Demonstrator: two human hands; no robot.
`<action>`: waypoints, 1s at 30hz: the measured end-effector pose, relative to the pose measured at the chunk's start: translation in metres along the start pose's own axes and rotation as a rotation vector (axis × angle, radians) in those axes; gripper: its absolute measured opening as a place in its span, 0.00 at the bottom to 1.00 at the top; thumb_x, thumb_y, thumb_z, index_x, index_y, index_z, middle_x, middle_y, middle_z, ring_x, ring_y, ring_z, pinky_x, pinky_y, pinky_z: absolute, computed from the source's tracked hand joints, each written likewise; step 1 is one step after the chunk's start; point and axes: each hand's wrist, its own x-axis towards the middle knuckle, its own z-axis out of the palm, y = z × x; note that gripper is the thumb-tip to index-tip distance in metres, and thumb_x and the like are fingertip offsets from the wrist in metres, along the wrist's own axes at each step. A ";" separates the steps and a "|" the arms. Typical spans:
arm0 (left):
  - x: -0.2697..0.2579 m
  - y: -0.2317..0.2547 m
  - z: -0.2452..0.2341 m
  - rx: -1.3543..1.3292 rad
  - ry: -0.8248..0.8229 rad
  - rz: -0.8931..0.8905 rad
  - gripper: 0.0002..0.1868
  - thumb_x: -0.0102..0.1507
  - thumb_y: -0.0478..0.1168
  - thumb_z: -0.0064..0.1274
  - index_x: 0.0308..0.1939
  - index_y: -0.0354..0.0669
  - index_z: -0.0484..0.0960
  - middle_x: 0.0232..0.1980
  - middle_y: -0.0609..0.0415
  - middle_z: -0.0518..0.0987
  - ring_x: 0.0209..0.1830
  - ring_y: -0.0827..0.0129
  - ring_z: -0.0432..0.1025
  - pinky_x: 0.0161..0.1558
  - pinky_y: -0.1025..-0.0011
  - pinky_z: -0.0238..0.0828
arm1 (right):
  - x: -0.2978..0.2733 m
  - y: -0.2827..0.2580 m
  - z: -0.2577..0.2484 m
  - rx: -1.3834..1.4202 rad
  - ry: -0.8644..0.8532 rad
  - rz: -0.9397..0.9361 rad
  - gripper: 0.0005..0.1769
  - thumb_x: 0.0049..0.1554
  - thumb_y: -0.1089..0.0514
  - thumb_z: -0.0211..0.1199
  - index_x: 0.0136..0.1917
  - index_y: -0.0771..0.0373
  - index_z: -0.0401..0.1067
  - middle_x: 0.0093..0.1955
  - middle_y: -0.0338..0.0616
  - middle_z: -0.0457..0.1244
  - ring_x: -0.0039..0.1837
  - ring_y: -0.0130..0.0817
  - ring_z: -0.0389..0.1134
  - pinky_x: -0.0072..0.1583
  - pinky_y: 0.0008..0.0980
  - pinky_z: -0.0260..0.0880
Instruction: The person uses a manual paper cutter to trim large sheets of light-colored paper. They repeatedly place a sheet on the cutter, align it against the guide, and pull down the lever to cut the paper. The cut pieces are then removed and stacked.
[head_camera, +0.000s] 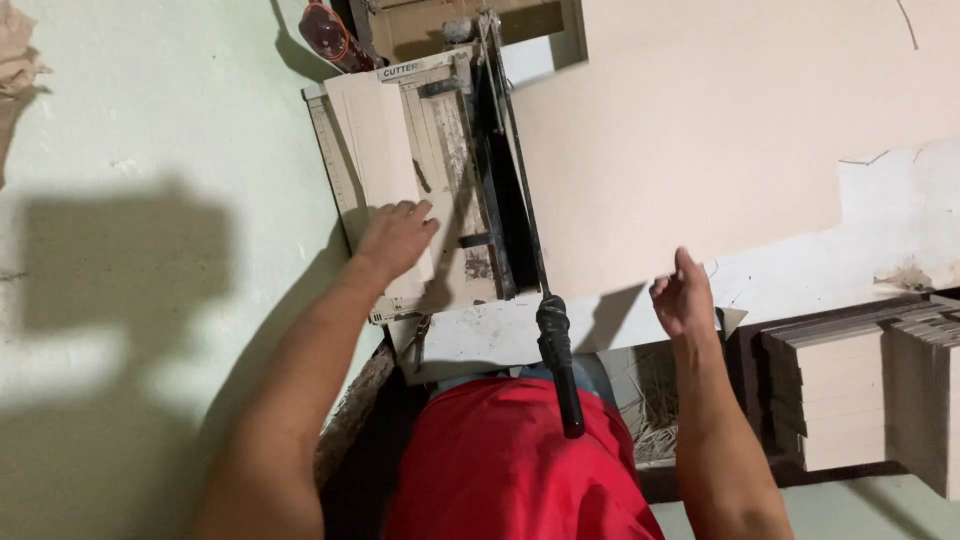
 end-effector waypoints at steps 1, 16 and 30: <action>0.002 0.007 -0.010 -0.071 0.053 -0.026 0.06 0.67 0.41 0.51 0.47 0.49 0.75 0.53 0.53 0.68 0.58 0.51 0.71 0.49 0.59 0.66 | -0.009 0.002 -0.005 0.015 0.012 -0.021 0.14 0.66 0.48 0.65 0.45 0.48 0.60 0.37 0.26 0.51 0.30 0.28 0.63 0.34 0.22 0.66; 0.107 0.092 -0.053 -0.557 -0.228 -0.513 0.66 0.56 0.57 0.68 0.82 0.50 0.35 0.81 0.29 0.29 0.79 0.28 0.23 0.71 0.27 0.33 | 0.003 0.025 0.061 -0.482 0.035 -0.243 0.21 0.66 0.47 0.63 0.53 0.69 0.66 0.41 0.50 0.69 0.39 0.38 0.75 0.45 0.40 0.82; 0.119 0.092 -0.024 -0.534 -0.212 -0.531 0.64 0.57 0.49 0.68 0.82 0.48 0.33 0.81 0.29 0.25 0.80 0.28 0.23 0.64 0.19 0.42 | -0.263 -0.066 0.209 -1.665 -0.404 -0.055 0.48 0.55 0.29 0.48 0.83 0.48 0.47 0.37 0.58 0.73 0.41 0.56 0.76 0.51 0.47 0.76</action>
